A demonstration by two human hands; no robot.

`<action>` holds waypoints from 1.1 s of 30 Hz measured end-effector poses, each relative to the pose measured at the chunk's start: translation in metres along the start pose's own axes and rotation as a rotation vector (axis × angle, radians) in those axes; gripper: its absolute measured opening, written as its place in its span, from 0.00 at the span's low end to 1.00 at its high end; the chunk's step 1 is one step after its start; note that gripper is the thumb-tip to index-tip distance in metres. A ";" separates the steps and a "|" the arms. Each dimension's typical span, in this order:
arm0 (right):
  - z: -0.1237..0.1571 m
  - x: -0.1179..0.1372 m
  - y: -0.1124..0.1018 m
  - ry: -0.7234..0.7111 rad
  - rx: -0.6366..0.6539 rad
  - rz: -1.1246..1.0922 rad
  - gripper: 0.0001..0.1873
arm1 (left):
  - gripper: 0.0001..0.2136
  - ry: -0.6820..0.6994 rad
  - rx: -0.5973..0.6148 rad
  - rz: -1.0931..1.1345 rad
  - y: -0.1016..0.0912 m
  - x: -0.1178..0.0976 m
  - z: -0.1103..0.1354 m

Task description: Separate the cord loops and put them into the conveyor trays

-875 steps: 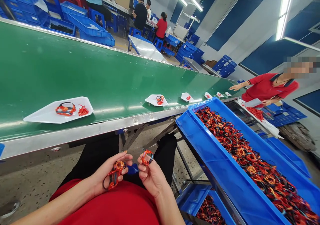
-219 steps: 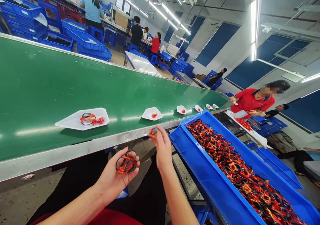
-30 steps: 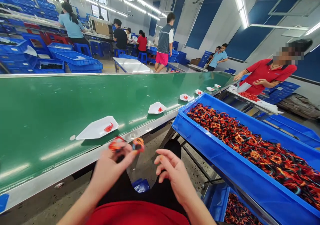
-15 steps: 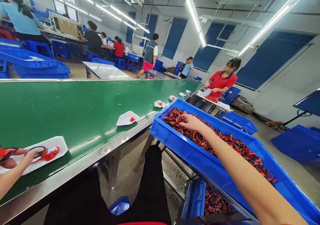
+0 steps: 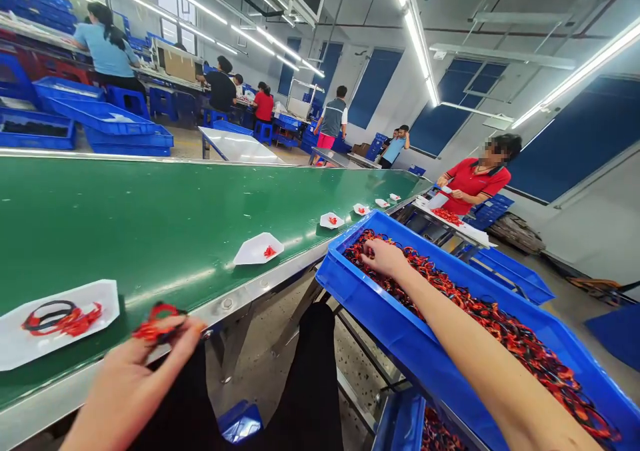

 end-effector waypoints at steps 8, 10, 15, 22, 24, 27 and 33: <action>0.017 0.021 -0.051 0.191 -0.113 -0.694 0.17 | 0.12 -0.116 0.469 0.393 0.088 -0.019 0.032; 0.027 0.048 -0.057 0.176 -0.098 -0.839 0.18 | 0.13 -0.223 0.531 0.546 0.100 -0.025 0.035; 0.071 0.157 -0.023 -0.111 -0.023 -1.078 0.14 | 0.19 -0.429 0.576 1.083 0.116 -0.052 0.033; 0.141 0.287 0.078 -0.686 -0.208 -0.457 0.09 | 0.12 -0.489 0.102 1.384 0.073 -0.025 0.003; 0.147 0.306 0.089 -0.752 -0.203 -0.380 0.12 | 0.12 -0.482 0.043 1.425 0.056 -0.012 -0.005; 0.146 0.327 0.090 -0.832 -0.176 -0.367 0.21 | 0.10 -0.421 -0.017 1.457 0.033 -0.002 -0.014; 0.140 0.346 0.078 -0.865 -0.076 -0.515 0.27 | 0.10 -0.342 -0.001 1.489 0.007 -0.003 -0.026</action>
Point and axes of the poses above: each hand's wrist, its own z-axis away from the middle knuckle, its own y-axis out of the palm, x = y × z, the point moved 2 cm from there along -z, towards the middle knuckle, and after that the axes turned 2 degrees about -z, right-handed, at the moved point
